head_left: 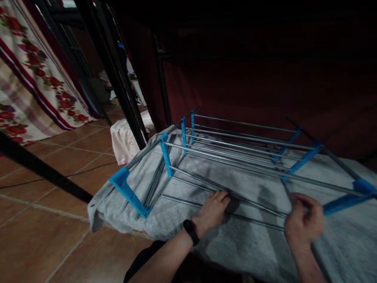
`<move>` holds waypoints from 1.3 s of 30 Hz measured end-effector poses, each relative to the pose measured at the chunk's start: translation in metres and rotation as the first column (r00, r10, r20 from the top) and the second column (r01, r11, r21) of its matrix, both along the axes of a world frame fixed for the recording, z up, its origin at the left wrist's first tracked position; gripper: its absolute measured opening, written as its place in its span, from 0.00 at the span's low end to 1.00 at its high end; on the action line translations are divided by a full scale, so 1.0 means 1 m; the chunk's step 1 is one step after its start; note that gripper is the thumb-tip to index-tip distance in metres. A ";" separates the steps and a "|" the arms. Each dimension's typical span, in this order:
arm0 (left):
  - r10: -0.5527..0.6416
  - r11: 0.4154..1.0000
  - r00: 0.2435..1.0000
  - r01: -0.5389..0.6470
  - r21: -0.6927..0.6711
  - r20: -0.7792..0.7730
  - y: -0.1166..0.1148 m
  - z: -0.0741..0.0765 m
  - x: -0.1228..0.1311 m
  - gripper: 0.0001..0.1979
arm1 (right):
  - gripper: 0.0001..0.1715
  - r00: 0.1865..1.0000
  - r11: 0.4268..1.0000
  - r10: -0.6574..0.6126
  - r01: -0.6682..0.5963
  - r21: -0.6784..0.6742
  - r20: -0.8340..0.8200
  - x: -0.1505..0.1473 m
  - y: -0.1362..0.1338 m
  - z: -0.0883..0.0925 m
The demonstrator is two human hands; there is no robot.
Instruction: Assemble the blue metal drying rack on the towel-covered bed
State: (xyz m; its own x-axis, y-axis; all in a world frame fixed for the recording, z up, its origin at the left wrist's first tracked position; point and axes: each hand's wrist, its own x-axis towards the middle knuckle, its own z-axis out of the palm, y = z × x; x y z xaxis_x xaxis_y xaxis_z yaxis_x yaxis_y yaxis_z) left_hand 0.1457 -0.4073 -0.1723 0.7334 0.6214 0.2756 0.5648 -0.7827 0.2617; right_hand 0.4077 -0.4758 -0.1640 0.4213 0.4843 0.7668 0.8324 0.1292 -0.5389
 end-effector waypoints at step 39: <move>-0.056 0.998 0.988 0.057 0.000 0.146 -0.008 -0.002 -0.027 0.17 | 0.16 0.804 0.490 0.591 -0.419 -0.764 -0.063 -0.070 -0.006 0.005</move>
State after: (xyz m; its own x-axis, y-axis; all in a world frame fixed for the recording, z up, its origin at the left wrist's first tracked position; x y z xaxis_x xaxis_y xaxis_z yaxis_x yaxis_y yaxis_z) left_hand 0.1190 -0.4151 -0.1747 0.7195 0.5816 0.3796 0.4753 -0.8109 0.3415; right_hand 0.3379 -0.4819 -0.1585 -0.1867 0.9778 0.0952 0.8422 0.2092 -0.4970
